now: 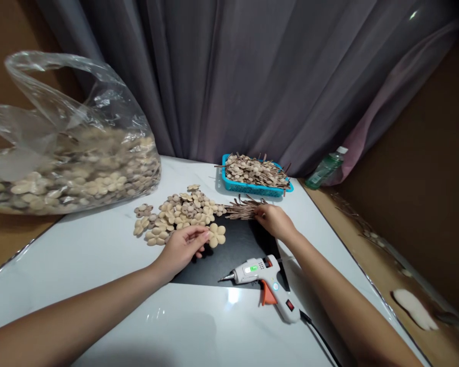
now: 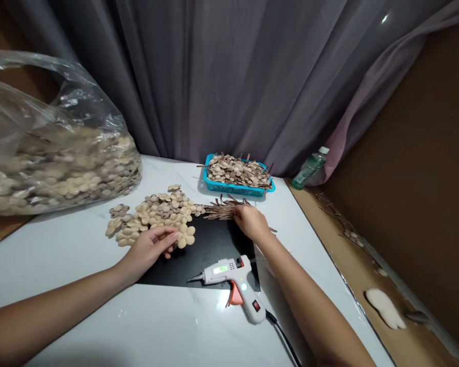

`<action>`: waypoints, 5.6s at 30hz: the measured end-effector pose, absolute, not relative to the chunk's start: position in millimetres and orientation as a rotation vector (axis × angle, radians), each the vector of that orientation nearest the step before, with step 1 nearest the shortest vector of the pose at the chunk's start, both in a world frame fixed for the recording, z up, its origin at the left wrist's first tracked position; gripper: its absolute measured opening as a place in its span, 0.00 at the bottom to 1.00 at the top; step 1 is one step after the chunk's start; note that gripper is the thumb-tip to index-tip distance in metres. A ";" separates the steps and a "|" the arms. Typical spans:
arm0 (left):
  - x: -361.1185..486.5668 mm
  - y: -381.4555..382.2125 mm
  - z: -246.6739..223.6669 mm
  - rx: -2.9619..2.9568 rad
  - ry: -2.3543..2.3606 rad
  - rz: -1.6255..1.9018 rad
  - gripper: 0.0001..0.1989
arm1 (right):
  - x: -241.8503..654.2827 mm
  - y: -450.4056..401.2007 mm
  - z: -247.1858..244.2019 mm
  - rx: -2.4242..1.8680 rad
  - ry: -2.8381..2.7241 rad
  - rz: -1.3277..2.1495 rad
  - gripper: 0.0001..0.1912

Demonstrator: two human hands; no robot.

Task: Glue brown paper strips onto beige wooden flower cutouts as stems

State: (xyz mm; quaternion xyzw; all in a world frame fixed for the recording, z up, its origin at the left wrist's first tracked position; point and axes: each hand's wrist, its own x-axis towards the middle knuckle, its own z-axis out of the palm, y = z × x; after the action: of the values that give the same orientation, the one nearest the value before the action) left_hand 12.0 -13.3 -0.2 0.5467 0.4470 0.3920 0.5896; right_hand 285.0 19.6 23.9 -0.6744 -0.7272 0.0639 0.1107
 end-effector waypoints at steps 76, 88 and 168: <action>1.0 -33.0 18.2 2.270 0.672 0.664 0.05 | 196.9 -22.5 57.1 -1.287 -2.134 0.849 0.09; -0.4 -34.6 17.6 2.261 0.705 0.691 0.06 | 209.8 -13.1 51.7 -1.311 -1.814 1.100 0.10; 0.5 -36.5 13.3 2.180 0.576 0.858 0.04 | 220.1 -17.2 77.0 -1.232 -1.546 1.365 0.12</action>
State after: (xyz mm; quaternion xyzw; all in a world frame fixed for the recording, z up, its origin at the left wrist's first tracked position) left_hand 0.5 -36.5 13.3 0.8442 0.2229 0.3324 0.3567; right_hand 220.1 -17.2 77.0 -0.4781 -0.6000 0.5298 0.3614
